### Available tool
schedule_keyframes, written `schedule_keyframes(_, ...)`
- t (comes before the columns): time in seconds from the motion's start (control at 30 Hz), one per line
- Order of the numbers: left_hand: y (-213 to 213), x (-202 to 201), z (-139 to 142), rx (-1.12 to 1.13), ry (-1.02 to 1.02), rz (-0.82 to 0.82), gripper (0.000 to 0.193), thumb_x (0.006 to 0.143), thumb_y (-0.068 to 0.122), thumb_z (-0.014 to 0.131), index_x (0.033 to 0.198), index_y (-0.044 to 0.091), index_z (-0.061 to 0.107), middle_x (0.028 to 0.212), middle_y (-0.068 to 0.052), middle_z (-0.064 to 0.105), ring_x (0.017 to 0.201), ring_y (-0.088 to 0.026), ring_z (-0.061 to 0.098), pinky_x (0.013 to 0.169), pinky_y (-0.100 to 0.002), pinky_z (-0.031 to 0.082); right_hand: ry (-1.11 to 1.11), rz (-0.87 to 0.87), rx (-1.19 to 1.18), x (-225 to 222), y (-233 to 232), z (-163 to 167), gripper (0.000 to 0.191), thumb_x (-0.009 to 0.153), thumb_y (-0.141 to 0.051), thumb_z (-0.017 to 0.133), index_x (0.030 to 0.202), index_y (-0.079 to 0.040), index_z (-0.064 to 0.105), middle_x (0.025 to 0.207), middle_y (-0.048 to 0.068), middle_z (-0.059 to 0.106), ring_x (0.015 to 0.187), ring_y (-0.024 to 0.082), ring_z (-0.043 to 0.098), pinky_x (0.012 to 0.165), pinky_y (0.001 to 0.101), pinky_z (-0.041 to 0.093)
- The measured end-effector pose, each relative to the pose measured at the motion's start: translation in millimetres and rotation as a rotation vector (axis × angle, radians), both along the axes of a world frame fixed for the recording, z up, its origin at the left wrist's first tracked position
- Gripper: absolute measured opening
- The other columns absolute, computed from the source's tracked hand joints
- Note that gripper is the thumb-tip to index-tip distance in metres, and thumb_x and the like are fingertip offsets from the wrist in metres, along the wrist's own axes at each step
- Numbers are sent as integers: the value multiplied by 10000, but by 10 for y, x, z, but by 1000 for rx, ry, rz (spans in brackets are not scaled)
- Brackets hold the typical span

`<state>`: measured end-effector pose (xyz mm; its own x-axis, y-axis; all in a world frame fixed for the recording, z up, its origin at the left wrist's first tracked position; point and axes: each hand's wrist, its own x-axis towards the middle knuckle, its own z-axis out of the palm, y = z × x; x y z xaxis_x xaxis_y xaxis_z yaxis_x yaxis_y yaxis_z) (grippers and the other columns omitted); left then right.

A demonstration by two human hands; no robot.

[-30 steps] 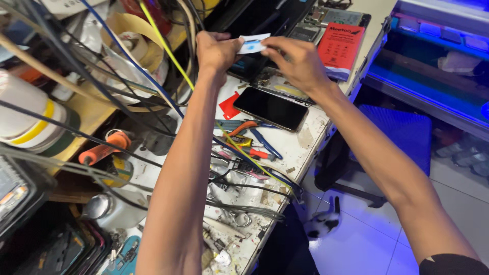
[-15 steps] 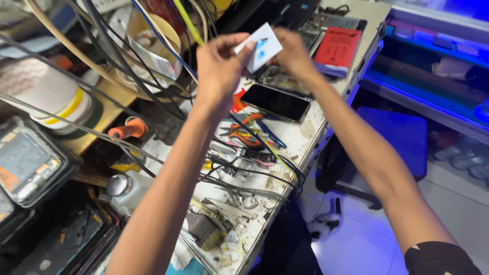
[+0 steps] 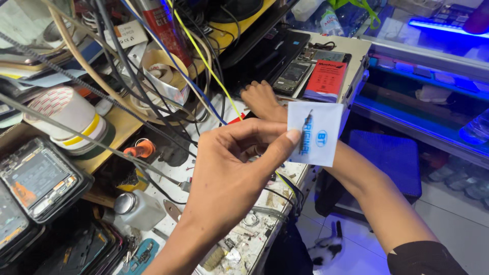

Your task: The person pries open a smartphone, peels a protective film from a replacement screen, applies adhesive from a tube to the phone frame, and uses tweezers to position small components. They then lift the motherboard, wipe it with a cloth, and handle it over the open phone body.

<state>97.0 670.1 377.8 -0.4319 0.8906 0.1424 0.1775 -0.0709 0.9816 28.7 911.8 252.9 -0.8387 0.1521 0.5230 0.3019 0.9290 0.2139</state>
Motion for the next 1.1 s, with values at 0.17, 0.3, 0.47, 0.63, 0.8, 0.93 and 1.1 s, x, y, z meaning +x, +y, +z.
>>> schedule_keyframes(0.17, -37, -184, -184, 149, -142, -5, 183, 984, 126, 674, 1052, -38, 719, 889, -28, 759, 750, -41, 653, 668, -195, 534, 460, 259, 90, 131, -37, -219, 274, 773, -141, 680, 998, -6, 757, 885, 162, 715, 857, 323, 675, 743, 421, 516)
schedule_keyframes(0.3, -169, -400, -269, 136, -325, 33, 122, 1028, 113, 578, 1103, 21, 550, 866, -125, 808, 717, -139, 740, 669, -274, 606, 446, 178, -882, 225, -38, -91, 207, 929, -186, 721, 1067, -34, 747, 934, 106, 734, 843, 231, 687, 742, 362, 552)
schedule_keyframes(0.47, -517, -621, -343, -110, 103, 243, 196, 984, 100, 553, 1074, 20, 708, 731, -60, 685, 667, -76, 658, 573, -260, 499, 813, 700, -2081, 1060, -447, -101, 182, 956, -147, 710, 1107, -70, 643, 990, 22, 692, 868, 134, 670, 762, 292, 529)
schedule_keyframes(0.63, -863, -660, -469, -141, 258, 259, 234, 1020, 88, 577, 1098, 26, 788, 805, -49, 681, 738, -84, 540, 655, -250, 464, 712, 746, -1689, 1487, -1191, -210, 50, 994, -68, 728, 960, -63, 691, 924, 87, 707, 839, 176, 632, 763, 331, 533)
schedule_keyframes(0.8, -1585, -708, -518, -180, -139, 116, 281, 1002, 188, 558, 1087, 27, 771, 962, 36, 779, 845, -38, 681, 789, -216, 576, 773, 608, -79, 1404, -1933, -69, 242, 858, -89, 859, 969, -255, 723, 1010, 8, 553, 913, 220, 570, 774, 372, 537)
schedule_keyframes(0.93, -2327, -674, -600, -205, -173, 152, 247, 915, 173, 724, 1090, 0, 752, 916, -5, 775, 800, -45, 681, 711, -238, 573, 717, 684, -35, 1266, -2568, -49, 384, 779, -83, 960, 998, -318, 751, 983, -34, 448, 905, 183, 490, 746, 324, 522)
schedule_keyframes(1.1, -3246, -680, -742, -80, -100, 355, 219, 912, 148, 753, 1077, 9, 717, 886, -41, 794, 767, -53, 720, 666, -228, 576, 587, 953, -441, 736, -3351, 7, 412, 798, -92, 889, 1136, -167, 665, 1236, 88, 521, 1092, 197, 576, 864, 319, 545)
